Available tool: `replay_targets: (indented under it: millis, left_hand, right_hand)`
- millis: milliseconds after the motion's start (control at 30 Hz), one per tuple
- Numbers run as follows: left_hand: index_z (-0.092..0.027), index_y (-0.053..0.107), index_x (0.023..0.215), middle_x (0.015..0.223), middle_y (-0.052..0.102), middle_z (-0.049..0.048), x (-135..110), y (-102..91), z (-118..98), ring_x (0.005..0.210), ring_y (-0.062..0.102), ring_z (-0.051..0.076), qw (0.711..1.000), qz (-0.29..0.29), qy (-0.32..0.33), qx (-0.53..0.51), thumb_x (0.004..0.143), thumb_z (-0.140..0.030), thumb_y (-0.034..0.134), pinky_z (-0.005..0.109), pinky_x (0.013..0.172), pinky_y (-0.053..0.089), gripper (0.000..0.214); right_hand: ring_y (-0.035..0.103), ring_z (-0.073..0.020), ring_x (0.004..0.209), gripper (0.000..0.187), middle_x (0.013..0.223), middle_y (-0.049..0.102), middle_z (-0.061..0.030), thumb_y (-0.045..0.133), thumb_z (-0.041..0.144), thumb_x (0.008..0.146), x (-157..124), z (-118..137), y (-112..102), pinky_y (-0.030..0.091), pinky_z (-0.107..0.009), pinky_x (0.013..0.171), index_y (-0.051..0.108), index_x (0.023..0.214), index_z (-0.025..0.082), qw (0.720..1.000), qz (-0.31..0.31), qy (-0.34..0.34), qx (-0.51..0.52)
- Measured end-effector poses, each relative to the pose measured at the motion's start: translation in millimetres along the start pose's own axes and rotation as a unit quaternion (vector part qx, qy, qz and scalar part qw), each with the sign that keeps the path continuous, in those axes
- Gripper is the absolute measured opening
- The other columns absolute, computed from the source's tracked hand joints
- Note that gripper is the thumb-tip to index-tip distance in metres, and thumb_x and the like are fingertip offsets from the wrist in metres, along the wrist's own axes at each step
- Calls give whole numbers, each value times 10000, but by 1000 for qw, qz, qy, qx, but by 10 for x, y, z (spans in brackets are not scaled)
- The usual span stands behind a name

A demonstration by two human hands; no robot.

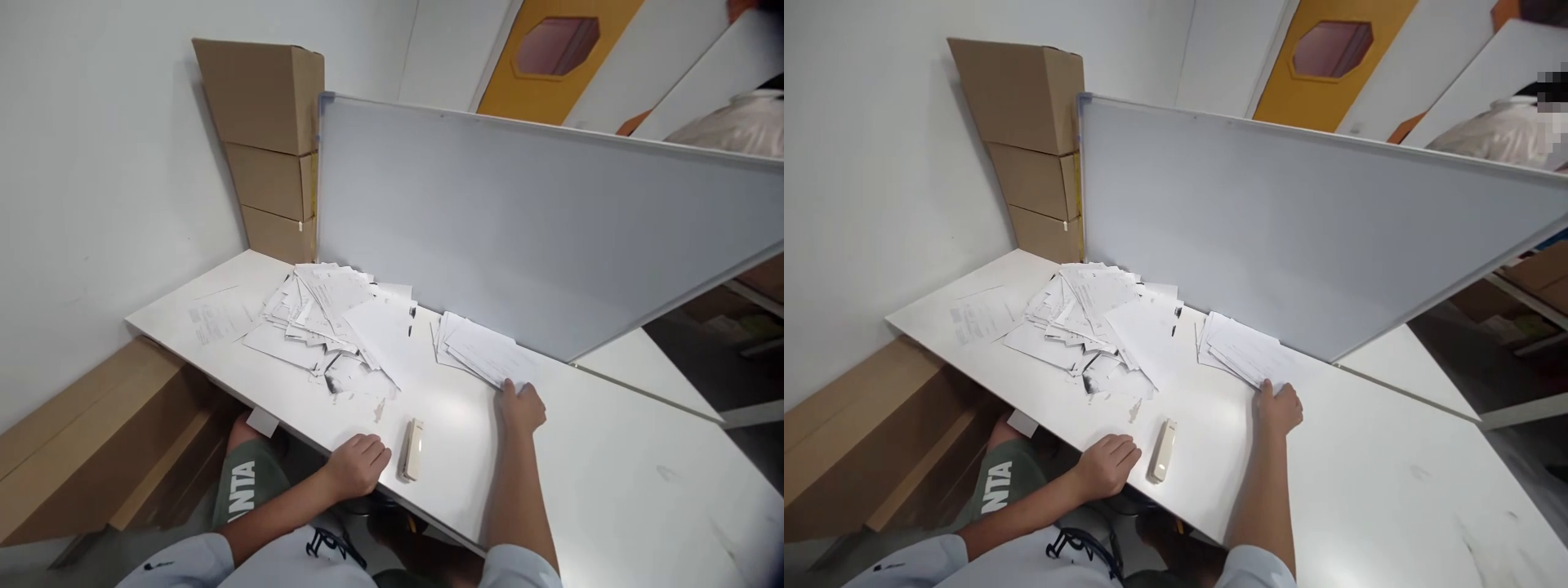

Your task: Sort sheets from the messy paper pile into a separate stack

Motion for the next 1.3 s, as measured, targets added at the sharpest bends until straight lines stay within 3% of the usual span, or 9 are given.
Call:
replay_targets:
  millis: [233,367,500,600,700,833,1000,1167,1300]
  left_hand:
    - [-245,613,1177,1276,588,91,132,74,209,1063,603,194,999,-3,-28,24,969,-359,539,392,907,544,248]
    - [-211,603,1248,1322,583,129,498,91,496,1286,506,282,998,22,-43,46,932,-160,509,474,1050,451,334]
    - [-111,472,1392,1483,445,178,1056,183,950,1434,328,335,979,91,-43,177,881,-150,512,548,1175,241,515]
    - [-125,617,1183,1204,661,152,1275,293,1119,1239,561,262,978,122,-15,167,947,-169,448,445,1078,389,294]
    - [-137,650,1072,1033,710,129,1285,344,1155,1094,645,232,980,118,-12,158,982,-170,402,392,959,472,265]
    - [-150,648,1105,1072,714,114,1187,384,1077,1165,624,228,982,112,-11,154,985,-136,388,386,965,475,286]
    - [-139,573,1278,1368,583,141,1140,382,1050,1369,445,315,984,83,-17,158,954,-218,499,493,1105,372,341]
    - [-135,600,1226,1215,671,137,1120,509,1138,1241,576,247,986,106,-35,122,884,6,410,427,1035,458,416]
    - [-111,600,1231,1175,678,161,1104,520,1177,1218,592,253,986,104,-55,114,894,-12,412,414,1017,471,399]
  right_hand:
    - [348,-377,1389,612,1427,481,-250,311,478,892,92,88,91,215,-635,1094,517,1326,99,999,1,-36,-4]
    - [338,-367,1409,607,1444,464,-269,317,428,909,-307,389,-103,176,-628,1127,519,1321,30,976,-103,-188,25]
    - [412,-330,1370,532,1401,529,-227,359,428,936,-825,582,-178,324,-551,1100,562,1285,81,948,-95,-294,71]
    - [452,-329,1332,519,1355,564,-225,361,435,942,-998,528,-237,375,-538,1071,573,1266,90,953,-91,-272,101]
    - [474,-323,1303,514,1330,585,-199,350,453,941,-1060,504,-211,386,-535,1062,579,1260,122,959,-58,-250,122]
    - [502,-311,1262,521,1278,622,-166,347,489,935,-1128,547,-131,401,-514,1042,595,1246,154,963,-8,-234,136]
    - [533,-296,1201,500,1229,648,-151,363,488,918,-1218,600,1,412,-491,1019,624,1203,170,960,54,-240,130]
    - [550,-294,1158,494,1206,654,-160,376,465,901,-1144,501,67,421,-475,998,629,1189,154,968,76,-202,126]
    - [555,-293,1150,462,1192,660,-153,380,446,903,-1143,493,61,430,-465,984,632,1175,169,967,69,-212,121]
Point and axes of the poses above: each hand's wrist, its own x-axis towards the middle knuckle, its own y-axis out of the palm, z = x × y, the point moved 10 cm from there along x, towards the middle knuckle
